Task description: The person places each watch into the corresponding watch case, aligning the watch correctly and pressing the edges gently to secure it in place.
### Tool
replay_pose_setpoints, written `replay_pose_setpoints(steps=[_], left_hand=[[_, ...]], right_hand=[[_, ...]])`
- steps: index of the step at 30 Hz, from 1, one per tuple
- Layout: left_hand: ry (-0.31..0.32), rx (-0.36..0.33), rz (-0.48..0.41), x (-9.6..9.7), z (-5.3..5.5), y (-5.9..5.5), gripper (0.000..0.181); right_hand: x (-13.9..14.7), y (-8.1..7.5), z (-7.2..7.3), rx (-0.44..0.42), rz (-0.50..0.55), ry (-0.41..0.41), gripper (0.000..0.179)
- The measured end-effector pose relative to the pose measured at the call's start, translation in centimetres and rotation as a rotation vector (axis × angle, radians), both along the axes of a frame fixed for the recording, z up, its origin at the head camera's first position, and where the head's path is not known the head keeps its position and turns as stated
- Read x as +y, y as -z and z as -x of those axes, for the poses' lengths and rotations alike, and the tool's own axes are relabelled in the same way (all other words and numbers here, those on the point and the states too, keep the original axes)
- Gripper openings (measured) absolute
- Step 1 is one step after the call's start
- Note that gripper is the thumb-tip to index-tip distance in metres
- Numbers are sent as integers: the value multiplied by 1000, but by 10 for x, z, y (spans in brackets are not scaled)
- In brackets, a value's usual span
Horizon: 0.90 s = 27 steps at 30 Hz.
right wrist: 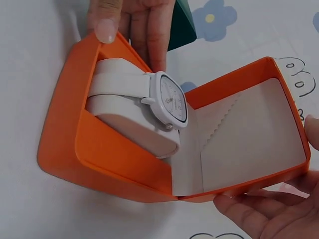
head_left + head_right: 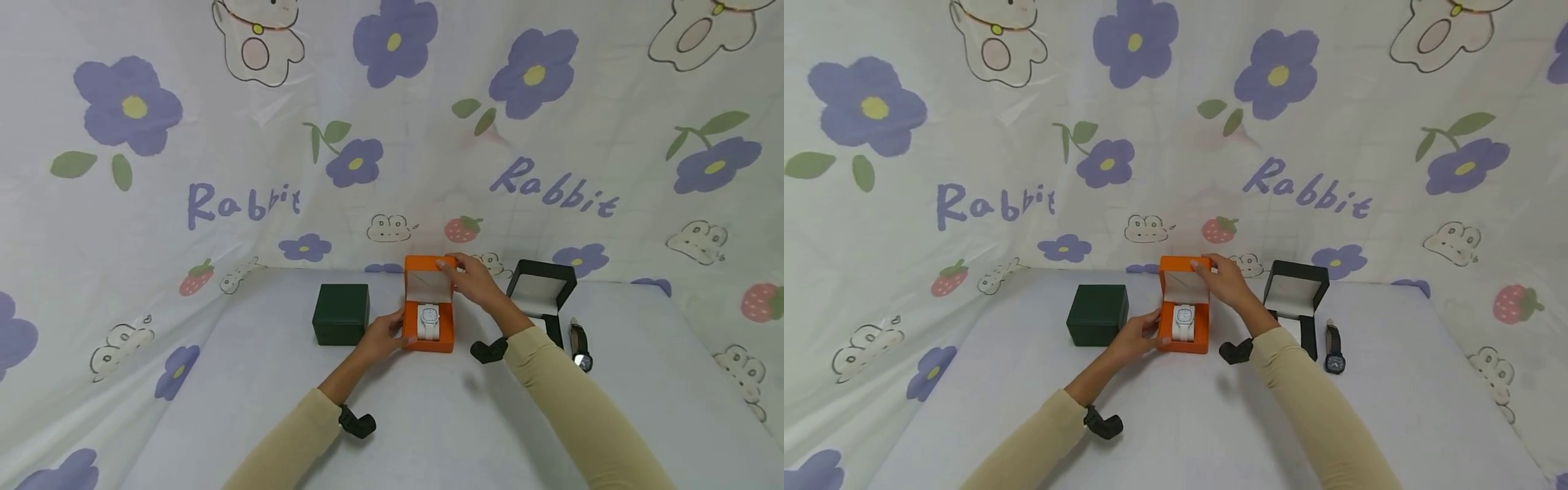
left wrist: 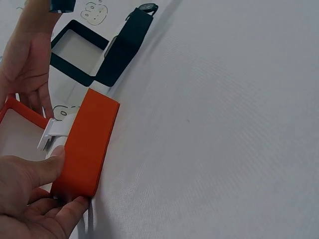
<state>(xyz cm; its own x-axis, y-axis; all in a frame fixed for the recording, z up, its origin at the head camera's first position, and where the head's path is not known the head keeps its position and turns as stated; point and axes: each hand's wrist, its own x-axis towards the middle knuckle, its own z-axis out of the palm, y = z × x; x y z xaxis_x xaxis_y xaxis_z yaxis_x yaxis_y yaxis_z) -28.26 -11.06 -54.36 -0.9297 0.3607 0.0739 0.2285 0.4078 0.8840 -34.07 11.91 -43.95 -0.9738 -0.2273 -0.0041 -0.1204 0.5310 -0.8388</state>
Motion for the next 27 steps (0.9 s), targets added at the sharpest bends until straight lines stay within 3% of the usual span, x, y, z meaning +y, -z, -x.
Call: replay_pose_setpoints(steps=[11,21,27], left_hand=[[-3,-17,-12,3,-3,-1,77],[-4,-36,-53,3,-5,0,76],[-2,-12,-52,3,-5,1,76]], right_hand=[[1,6,-2,-71,70,4,54],[0,16,-10,-33,112,2,50],[1,20,-15,49,108,-1,50]])
